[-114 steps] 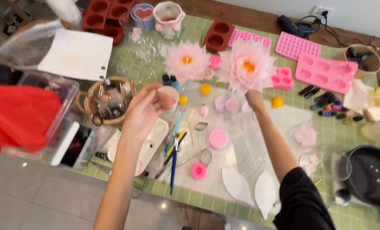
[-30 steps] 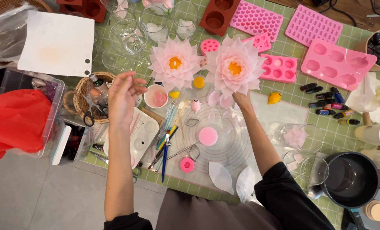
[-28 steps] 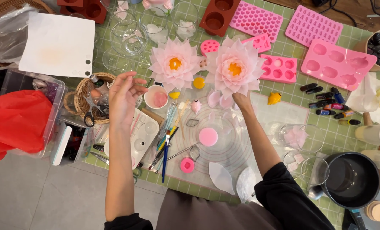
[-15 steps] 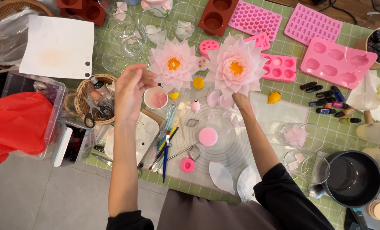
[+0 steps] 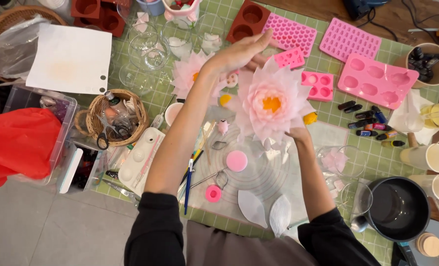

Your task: Assembling a decorative wax lotus flower by attaching wax petals to a core and using a wooden stick for support.

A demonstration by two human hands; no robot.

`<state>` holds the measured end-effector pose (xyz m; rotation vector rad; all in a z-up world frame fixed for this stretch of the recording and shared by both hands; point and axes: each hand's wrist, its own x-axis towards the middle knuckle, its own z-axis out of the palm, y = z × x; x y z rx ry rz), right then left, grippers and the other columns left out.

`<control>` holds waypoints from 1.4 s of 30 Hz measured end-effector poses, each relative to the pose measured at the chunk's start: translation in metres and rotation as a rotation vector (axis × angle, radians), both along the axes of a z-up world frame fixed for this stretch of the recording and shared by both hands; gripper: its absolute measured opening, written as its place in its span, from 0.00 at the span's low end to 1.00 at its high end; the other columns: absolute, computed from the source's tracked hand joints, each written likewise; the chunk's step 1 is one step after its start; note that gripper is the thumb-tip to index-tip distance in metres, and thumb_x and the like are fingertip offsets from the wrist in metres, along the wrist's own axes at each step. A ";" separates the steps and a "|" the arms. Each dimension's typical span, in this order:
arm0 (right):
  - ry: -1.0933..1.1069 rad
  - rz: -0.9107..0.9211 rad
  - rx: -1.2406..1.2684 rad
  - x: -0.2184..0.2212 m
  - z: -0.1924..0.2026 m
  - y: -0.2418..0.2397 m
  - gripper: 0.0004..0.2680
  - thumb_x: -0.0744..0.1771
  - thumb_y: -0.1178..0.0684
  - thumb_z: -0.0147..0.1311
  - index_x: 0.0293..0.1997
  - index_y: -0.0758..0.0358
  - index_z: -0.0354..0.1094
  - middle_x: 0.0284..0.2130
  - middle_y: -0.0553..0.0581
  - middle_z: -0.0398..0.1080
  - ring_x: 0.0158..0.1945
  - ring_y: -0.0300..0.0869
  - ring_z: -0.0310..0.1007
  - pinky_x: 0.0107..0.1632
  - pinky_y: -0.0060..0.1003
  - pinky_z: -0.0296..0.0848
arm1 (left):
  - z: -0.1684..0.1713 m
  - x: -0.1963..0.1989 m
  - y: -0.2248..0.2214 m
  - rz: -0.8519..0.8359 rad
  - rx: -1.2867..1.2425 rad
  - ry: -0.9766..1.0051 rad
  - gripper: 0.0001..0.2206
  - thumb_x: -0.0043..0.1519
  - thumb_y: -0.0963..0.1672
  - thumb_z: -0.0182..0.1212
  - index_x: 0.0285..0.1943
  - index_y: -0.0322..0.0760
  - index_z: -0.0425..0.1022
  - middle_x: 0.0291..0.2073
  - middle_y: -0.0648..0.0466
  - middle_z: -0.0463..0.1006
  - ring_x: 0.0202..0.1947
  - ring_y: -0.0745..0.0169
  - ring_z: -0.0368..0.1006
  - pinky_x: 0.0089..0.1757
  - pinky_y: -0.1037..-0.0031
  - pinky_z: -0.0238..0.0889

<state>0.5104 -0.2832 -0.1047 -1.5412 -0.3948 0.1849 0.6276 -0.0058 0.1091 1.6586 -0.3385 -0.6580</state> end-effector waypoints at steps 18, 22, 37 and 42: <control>0.170 0.180 0.137 -0.234 -0.047 0.038 0.35 0.57 0.54 0.73 0.72 0.68 0.57 0.66 0.60 0.64 0.67 0.46 0.64 0.69 0.46 0.65 | 0.033 -0.301 0.109 0.169 -0.356 0.130 0.27 0.67 0.58 0.51 0.65 0.39 0.71 0.35 0.62 0.75 0.35 0.76 0.74 0.37 0.83 0.68; 0.293 0.136 0.132 -0.317 -0.044 0.073 0.35 0.57 0.53 0.73 0.71 0.64 0.57 0.67 0.59 0.62 0.68 0.45 0.60 0.69 0.44 0.60 | 0.033 -0.387 0.141 0.141 -0.530 0.161 0.22 0.72 0.54 0.51 0.65 0.36 0.71 0.31 0.64 0.68 0.38 0.75 0.75 0.41 0.81 0.70; 0.024 0.227 -0.221 -0.418 -0.117 0.037 0.31 0.57 0.52 0.73 0.67 0.65 0.62 0.63 0.61 0.65 0.64 0.49 0.63 0.65 0.44 0.64 | -0.040 -0.513 0.133 0.185 -0.565 0.117 0.23 0.72 0.54 0.46 0.67 0.35 0.67 0.49 0.45 0.82 0.49 0.61 0.80 0.51 0.72 0.73; 0.009 0.199 -0.200 -0.459 -0.201 0.017 0.31 0.58 0.52 0.72 0.67 0.65 0.61 0.64 0.61 0.64 0.65 0.49 0.63 0.66 0.44 0.63 | -0.112 -0.548 0.113 0.191 -0.612 0.068 0.24 0.73 0.53 0.48 0.70 0.33 0.65 0.49 0.43 0.81 0.49 0.60 0.80 0.51 0.70 0.73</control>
